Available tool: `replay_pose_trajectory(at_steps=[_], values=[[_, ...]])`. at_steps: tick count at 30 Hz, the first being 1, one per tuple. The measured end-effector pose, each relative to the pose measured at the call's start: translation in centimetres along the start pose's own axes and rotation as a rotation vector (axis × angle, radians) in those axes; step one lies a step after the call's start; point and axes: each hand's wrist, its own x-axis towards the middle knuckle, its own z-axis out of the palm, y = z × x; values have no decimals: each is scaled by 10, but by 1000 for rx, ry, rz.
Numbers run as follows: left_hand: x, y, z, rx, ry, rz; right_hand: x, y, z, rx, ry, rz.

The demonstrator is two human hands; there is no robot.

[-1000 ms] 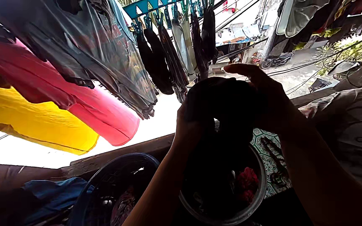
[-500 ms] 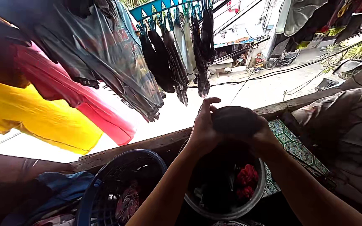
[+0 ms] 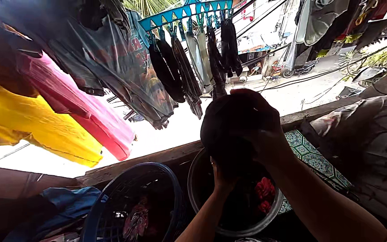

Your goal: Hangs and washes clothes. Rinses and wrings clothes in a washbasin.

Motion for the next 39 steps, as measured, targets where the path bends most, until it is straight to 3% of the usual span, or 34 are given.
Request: replay_pose_trajectory(at_steps=[5, 6, 9, 11, 14, 17, 19, 24, 27, 30, 32, 34, 35, 36, 37, 39], values=[[13, 44, -7, 127, 95, -135, -15, -31, 5, 292, -17, 59], [17, 43, -10, 12, 155, -140, -24, -36, -4, 320, 27, 89], [20, 46, -14, -590, 347, -68, -50, -31, -39, 323, 435, 175], [13, 53, -20, -706, 313, -66, -69, -1, -70, 308, 615, 223], [1, 60, -7, -919, 220, -176, -118, 68, -94, 445, 769, 523], [-11, 64, 20, -1214, 167, -291, -162, 122, -79, 686, 861, 836], [-22, 61, 31, -1297, 168, -310, -177, 134, -66, 821, 917, 872], [-63, 46, 29, -1377, 185, -496, -187, 125, -62, 804, 889, 754], [-82, 7, 24, -1314, 88, -343, -186, 134, -76, 693, 806, 658], [-87, -31, 3, -1027, -34, -260, -181, 154, -87, 723, 670, 527], [-83, -43, -19, -799, -174, -427, -172, 154, -94, 719, 539, 460], [-78, -36, -44, -694, -363, -689, -148, 131, -85, 554, 489, 455], [-78, -39, -52, -754, -419, -786, -130, 109, -73, 433, 474, 472], [-79, -48, -57, -905, -440, -844, -123, 106, -75, 408, 341, 379], [-80, -57, -60, -1096, -432, -887, -123, 121, -91, 449, 93, 200], [-76, -59, -65, -1385, -432, -867, -116, 93, -72, 324, 281, 352]])
